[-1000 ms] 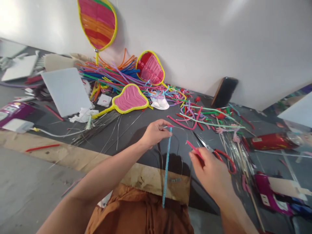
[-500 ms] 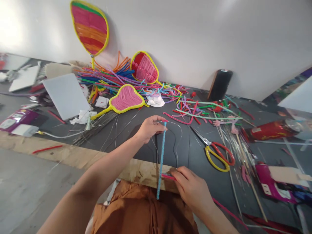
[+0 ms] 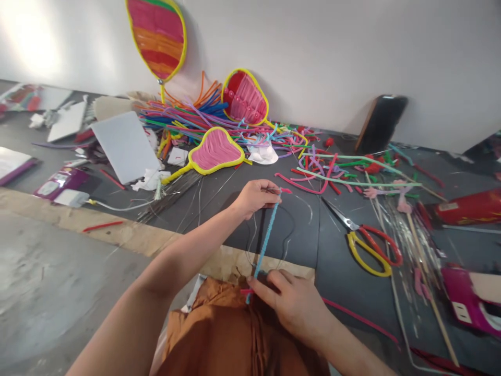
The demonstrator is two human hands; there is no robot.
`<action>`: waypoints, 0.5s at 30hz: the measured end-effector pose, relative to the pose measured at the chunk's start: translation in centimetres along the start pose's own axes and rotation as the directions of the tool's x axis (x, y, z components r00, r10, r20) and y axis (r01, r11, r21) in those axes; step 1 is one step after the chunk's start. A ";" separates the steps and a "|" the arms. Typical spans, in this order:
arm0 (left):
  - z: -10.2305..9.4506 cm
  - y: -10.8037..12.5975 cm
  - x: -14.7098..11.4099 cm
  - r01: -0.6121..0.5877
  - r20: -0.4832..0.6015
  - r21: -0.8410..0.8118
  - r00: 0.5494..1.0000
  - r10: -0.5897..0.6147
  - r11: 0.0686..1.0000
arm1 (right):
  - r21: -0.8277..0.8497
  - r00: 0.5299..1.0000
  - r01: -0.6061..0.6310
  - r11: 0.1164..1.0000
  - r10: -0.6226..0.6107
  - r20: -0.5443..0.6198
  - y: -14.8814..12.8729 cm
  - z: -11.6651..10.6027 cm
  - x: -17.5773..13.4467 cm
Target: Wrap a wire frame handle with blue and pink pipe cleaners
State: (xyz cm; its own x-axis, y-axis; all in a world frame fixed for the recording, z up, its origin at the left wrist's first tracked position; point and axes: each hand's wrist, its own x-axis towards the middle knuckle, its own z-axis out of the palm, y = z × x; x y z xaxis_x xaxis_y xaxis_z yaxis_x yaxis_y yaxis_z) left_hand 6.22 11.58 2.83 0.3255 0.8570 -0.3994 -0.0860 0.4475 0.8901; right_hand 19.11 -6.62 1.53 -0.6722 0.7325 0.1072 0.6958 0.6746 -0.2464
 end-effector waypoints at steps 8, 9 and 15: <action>-0.3 0.1 -0.1 0.024 0.040 0.008 0.999 -0.024 1.000 | 0.219 0.950 -0.161 0.962 0.212 -0.230 1.7 -1.5 -0.2; -0.3 0.1 0.0 0.021 0.043 0.002 0.999 -0.021 1.000 | 0.242 0.924 -0.217 0.946 0.279 -0.261 2.3 -1.9 -0.1; -0.5 -0.2 0.0 0.039 0.037 -0.036 0.999 -0.038 0.999 | 0.250 0.882 -0.332 0.910 0.393 -0.260 4.3 -2.8 2.8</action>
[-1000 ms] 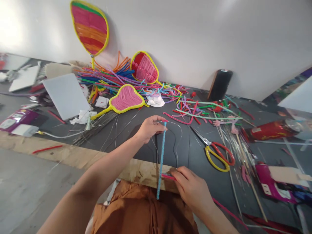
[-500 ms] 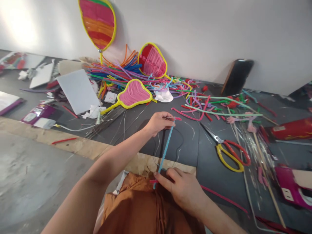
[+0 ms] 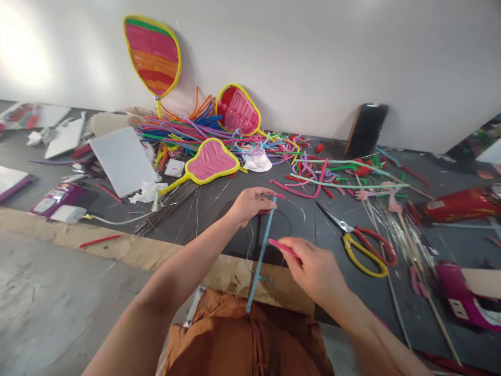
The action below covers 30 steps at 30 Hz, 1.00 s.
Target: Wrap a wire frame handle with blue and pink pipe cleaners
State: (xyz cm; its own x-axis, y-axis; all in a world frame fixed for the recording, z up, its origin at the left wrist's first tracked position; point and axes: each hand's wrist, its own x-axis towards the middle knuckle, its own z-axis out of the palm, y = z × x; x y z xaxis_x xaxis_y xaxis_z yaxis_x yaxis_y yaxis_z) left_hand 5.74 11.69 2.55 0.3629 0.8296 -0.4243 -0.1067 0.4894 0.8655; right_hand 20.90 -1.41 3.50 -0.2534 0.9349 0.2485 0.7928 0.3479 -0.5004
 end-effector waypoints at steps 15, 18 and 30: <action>-0.6 1.1 0.4 0.067 0.043 0.322 0.995 -0.085 0.944 | 0.084 0.941 -0.189 0.978 0.156 0.301 -1.2 0.7 2.1; -0.8 1.5 0.6 0.037 0.085 0.535 0.992 -0.098 0.844 | 0.061 0.923 -0.194 0.979 0.161 0.348 -1.0 0.5 1.4; -2.2 1.1 -0.3 -0.432 0.454 0.891 0.836 0.308 -0.141 | -0.389 0.936 -0.108 0.915 0.226 0.272 -1.6 1.8 0.3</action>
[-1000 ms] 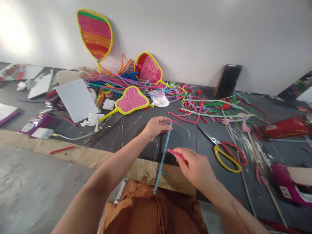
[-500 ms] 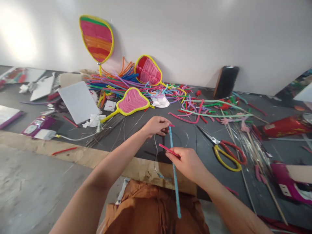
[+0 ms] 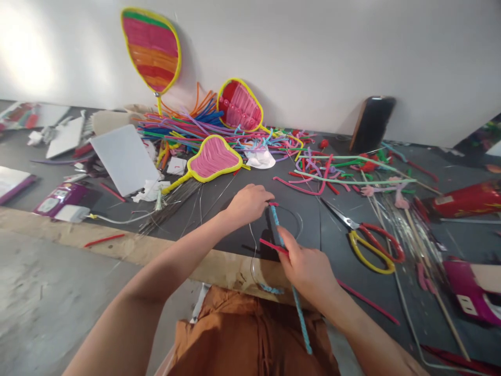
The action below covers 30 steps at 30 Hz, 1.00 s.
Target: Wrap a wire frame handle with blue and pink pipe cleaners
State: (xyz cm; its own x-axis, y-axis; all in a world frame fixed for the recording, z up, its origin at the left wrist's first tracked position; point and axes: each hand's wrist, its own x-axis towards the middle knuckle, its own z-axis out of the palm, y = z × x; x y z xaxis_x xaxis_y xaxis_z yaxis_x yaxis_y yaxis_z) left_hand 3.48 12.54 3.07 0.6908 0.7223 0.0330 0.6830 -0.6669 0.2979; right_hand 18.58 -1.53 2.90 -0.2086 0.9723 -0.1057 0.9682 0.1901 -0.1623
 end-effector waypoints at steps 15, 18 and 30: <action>2.1 -1.0 -1.1 -0.082 -0.114 -0.036 0.991 0.077 0.996 | -0.114 0.986 -0.151 0.982 0.142 -0.084 -1.5 1.3 1.2; 2.0 -0.9 -1.3 -0.103 -0.089 0.029 0.990 0.105 0.994 | -0.091 0.988 -0.149 0.985 0.145 -0.047 -1.5 1.3 1.3; 0.5 0.3 -1.6 -0.181 0.038 0.250 0.983 0.177 0.951 | 0.170 0.995 -0.033 0.985 0.048 -0.085 0.4 -0.5 1.0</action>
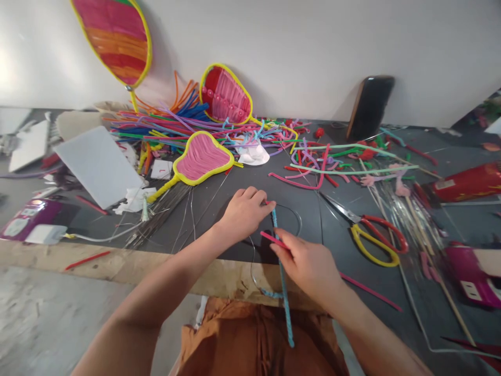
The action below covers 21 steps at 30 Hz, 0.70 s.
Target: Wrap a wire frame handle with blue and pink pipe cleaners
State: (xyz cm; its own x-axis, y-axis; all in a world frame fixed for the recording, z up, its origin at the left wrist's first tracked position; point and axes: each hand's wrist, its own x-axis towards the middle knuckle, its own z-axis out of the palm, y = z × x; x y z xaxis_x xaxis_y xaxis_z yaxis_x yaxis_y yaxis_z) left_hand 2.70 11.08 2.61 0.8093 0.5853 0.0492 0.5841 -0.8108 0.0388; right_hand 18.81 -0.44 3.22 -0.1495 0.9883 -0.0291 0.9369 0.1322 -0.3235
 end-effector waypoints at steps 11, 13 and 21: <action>1.1 0.3 1.4 0.143 -0.133 -0.281 0.973 -0.186 0.949 | -0.021 0.993 -0.058 0.998 0.059 0.100 5.6 -1.6 7.2; 1.3 0.5 1.6 0.192 -0.138 -0.302 0.960 -0.242 0.934 | -0.015 0.994 -0.061 0.998 0.062 0.086 5.3 -1.2 7.6; 0.6 0.5 1.8 0.217 -0.074 -0.310 0.965 -0.252 0.925 | -0.018 0.988 -0.145 0.989 0.146 0.057 4.5 -0.7 7.2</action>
State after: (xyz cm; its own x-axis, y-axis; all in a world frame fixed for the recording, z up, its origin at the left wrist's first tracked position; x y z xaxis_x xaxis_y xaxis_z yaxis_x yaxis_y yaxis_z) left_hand 4.42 11.73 2.14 0.6293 0.7690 0.1120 0.6970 -0.6223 0.3564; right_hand 22.13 7.29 2.22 -0.0289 0.9911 -0.1302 0.9542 -0.0115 -0.2990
